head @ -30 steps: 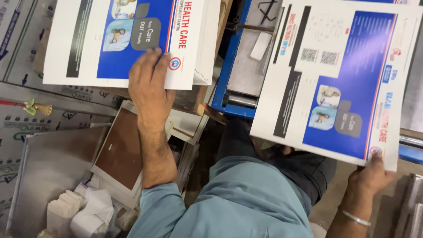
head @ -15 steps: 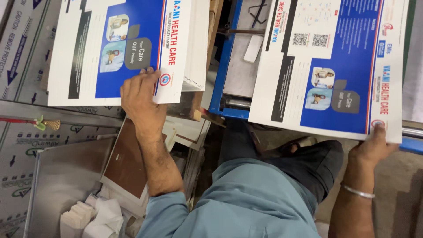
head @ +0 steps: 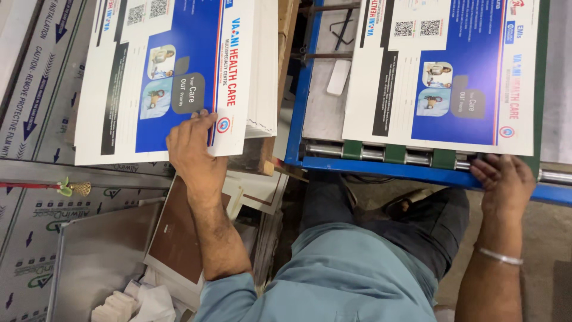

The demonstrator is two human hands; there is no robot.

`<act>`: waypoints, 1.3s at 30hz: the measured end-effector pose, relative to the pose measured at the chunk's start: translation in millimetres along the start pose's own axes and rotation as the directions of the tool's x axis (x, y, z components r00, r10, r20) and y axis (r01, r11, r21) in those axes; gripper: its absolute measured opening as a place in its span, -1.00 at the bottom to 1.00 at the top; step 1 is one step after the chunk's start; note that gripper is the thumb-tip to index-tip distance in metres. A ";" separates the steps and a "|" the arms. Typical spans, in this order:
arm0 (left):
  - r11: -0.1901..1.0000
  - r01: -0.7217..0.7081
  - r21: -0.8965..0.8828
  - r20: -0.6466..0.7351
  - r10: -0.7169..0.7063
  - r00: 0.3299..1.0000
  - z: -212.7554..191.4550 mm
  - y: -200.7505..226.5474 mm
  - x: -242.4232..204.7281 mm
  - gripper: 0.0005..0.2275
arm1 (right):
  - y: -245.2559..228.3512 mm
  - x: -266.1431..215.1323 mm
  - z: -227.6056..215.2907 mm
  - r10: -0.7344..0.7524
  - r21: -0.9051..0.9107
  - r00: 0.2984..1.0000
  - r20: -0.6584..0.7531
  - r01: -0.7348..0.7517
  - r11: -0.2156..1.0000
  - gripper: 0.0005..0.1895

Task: The person repeatedly picks up printed sheets from a stack on the left and places them onto a blue roller machine on the right. The person handles the papers by hand, aligning them on the machine's surface throughout the video.

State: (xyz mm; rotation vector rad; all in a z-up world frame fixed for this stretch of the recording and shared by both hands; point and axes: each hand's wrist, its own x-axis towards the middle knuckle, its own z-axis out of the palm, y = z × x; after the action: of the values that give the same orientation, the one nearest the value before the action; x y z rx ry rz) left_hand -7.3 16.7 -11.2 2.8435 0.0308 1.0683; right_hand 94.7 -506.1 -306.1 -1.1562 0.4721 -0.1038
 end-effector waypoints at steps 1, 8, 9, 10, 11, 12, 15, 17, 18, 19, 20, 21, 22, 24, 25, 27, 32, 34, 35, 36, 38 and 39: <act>1.000 0.007 0.001 0.003 -0.007 1.000 -0.2 0.1 0.4 -0.71 | 4.2 -5.3 -2.0 -0.012 -0.002 1.000 -0.010 0.012 1.000 -0.71; 1.000 -0.017 0.001 0.082 0.016 0.996 -6.8 0.0 0.6 -0.64 | 30.9 -47.8 -6.4 0.001 0.088 1.000 0.014 -0.002 0.996 -0.73; 1.000 -0.027 -0.003 0.096 0.027 0.995 -9.9 -0.1 1.2 -0.63 | 33.5 -53.9 -4.9 0.018 0.083 0.999 0.026 -0.021 0.996 -0.72; 1.000 -0.022 -0.013 0.120 0.023 0.993 -11.8 -0.5 2.5 -0.61 | 35.0 -55.7 -2.6 0.036 0.078 0.999 0.038 -0.039 0.996 -0.72; 1.000 -0.016 -0.021 0.155 0.019 0.988 -16.8 -1.2 1.0 -0.59 | 38.0 -61.2 -2.3 0.048 0.087 0.996 0.071 -0.054 0.995 -0.72; 1.000 -0.010 -0.029 0.191 0.015 0.982 -22.0 -1.8 -0.3 -0.57 | 40.7 -67.0 -2.2 0.060 0.096 0.993 0.104 -0.070 0.993 -0.72; 0.998 -0.019 -0.065 0.264 0.036 0.964 -30.5 -3.5 5.7 -0.48 | 39.1 -63.0 6.4 0.080 0.102 0.979 0.189 -0.101 0.990 -0.71; 0.998 -0.002 -0.060 0.285 0.019 0.958 -32.4 -3.5 5.3 -0.49 | 39.4 -62.8 11.0 0.097 0.087 0.972 0.215 -0.118 0.989 -0.71; 0.998 0.009 -0.055 0.297 0.008 0.955 -33.4 -3.4 4.4 -0.49 | 40.0 -62.7 14.1 0.098 0.080 0.971 0.217 -0.118 0.990 -0.71; 0.998 0.017 -0.054 0.300 0.000 0.954 -33.5 -3.1 4.6 -0.48 | 40.5 -60.9 19.0 0.095 0.077 0.971 0.221 -0.114 0.990 -0.71; 0.998 0.026 -0.052 0.304 -0.009 0.953 -33.3 -2.3 4.9 -0.46 | 41.0 -59.8 24.0 0.102 0.077 0.969 0.227 -0.122 0.990 -0.70; 0.998 0.035 -0.053 0.311 -0.017 0.950 -33.1 -1.1 4.9 -0.45 | 41.5 -60.6 27.6 0.110 0.076 0.967 0.231 -0.131 0.988 -0.70; 0.998 0.033 -0.050 0.305 -0.016 0.952 -32.9 -0.2 5.1 -0.45 | 41.9 -61.3 30.8 0.119 0.075 0.965 0.234 -0.140 0.987 -0.70; 0.998 0.030 -0.047 0.293 -0.015 0.956 -31.3 1.8 4.4 -0.45 | 42.7 -62.1 35.4 0.136 0.063 0.962 0.237 -0.155 0.986 -0.69; 0.999 0.029 -0.042 0.292 -0.015 0.956 -31.2 2.1 4.7 -0.46 | 43.4 -62.3 37.8 0.144 0.060 0.960 0.239 -0.163 0.985 -0.68; 0.999 0.026 -0.033 0.292 -0.015 0.956 -31.6 2.0 4.8 -0.47 | 45.8 -63.0 40.0 0.151 0.056 0.958 0.243 -0.169 0.984 -0.68; 0.998 0.022 -0.055 0.299 -0.004 0.954 -32.9 1.0 5.2 -0.47 | 51.5 -66.8 34.3 0.151 0.059 0.958 0.244 -0.170 0.984 -0.66; 0.998 0.025 -0.057 0.295 -0.007 0.956 -33.6 0.8 5.6 -0.47 | 50.2 -62.3 36.8 0.158 0.059 0.954 0.253 -0.178 0.982 -0.66; 0.998 0.027 -0.055 0.302 -0.009 0.953 -34.4 0.1 5.1 -0.48 | 50.3 -63.5 37.4 0.154 0.054 0.953 0.262 -0.173 0.983 -0.66; 0.998 0.029 -0.053 0.309 -0.011 0.951 -34.9 -1.1 4.4 -0.48 | 49.5 -64.5 38.3 0.149 0.049 0.951 0.270 -0.168 0.985 -0.66; 0.998 0.008 -0.059 0.336 0.013 0.942 -36.2 -7.8 4.1 -0.45 | 44.9 -68.9 42.3 0.158 0.042 0.949 0.272 -0.176 0.983 -0.65; 0.998 -0.004 -0.065 0.342 0.026 0.939 -35.1 -12.7 4.9 -0.44 | 39.9 -68.7 48.2 0.164 0.041 0.949 0.271 -0.182 0.982 -0.65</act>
State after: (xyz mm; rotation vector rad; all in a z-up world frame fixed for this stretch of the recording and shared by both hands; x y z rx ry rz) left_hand -26.5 32.7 17.0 2.9306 -0.0525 0.5496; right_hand 46.4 -426.6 -305.6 -1.0408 0.3264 0.1863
